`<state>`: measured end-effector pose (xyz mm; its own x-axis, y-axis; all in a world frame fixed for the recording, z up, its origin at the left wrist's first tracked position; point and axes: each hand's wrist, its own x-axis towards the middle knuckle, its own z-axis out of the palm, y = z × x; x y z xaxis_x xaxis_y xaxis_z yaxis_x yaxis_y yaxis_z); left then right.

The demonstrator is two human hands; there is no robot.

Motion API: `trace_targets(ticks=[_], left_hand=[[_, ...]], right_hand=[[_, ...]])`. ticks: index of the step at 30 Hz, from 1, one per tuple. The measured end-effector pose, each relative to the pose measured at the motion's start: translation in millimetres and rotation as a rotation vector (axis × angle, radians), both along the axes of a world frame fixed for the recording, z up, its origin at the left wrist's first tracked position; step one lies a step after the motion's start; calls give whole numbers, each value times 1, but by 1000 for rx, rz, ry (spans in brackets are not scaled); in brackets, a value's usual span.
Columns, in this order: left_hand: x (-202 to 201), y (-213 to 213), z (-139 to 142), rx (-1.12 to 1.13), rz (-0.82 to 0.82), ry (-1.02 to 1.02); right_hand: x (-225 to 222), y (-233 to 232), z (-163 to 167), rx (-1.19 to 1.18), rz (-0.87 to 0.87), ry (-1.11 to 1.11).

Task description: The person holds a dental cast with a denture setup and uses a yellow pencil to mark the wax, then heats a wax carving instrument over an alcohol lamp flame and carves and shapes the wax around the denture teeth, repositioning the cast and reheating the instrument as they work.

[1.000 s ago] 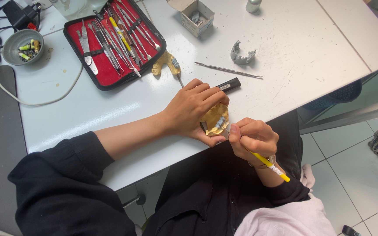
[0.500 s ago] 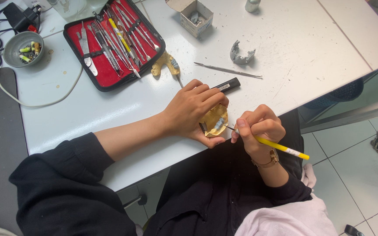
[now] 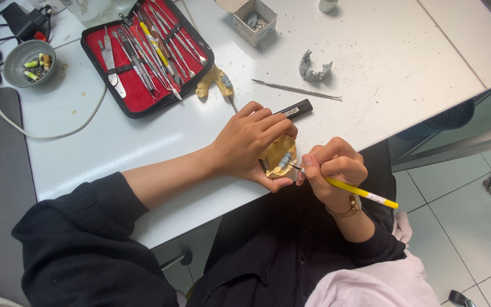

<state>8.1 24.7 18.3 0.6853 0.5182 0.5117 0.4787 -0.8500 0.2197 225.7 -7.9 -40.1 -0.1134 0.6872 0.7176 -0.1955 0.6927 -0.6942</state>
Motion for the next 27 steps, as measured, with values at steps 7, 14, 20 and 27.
trace_targets(ticks=[7,14,20,27], left_hand=[[-1,-1,-3,-10,8,9],[-4,0,-6,-3,12,21],[-6,2,-7,1,8,42],[-7,4,-4,0,-8,30]], right_hand=[[-1,-1,-1,1,-22,-34],[-3,1,-8,88,-57,-37],[-1,6,-16,94,-48,-35],[2,7,-18,25,-34,13]])
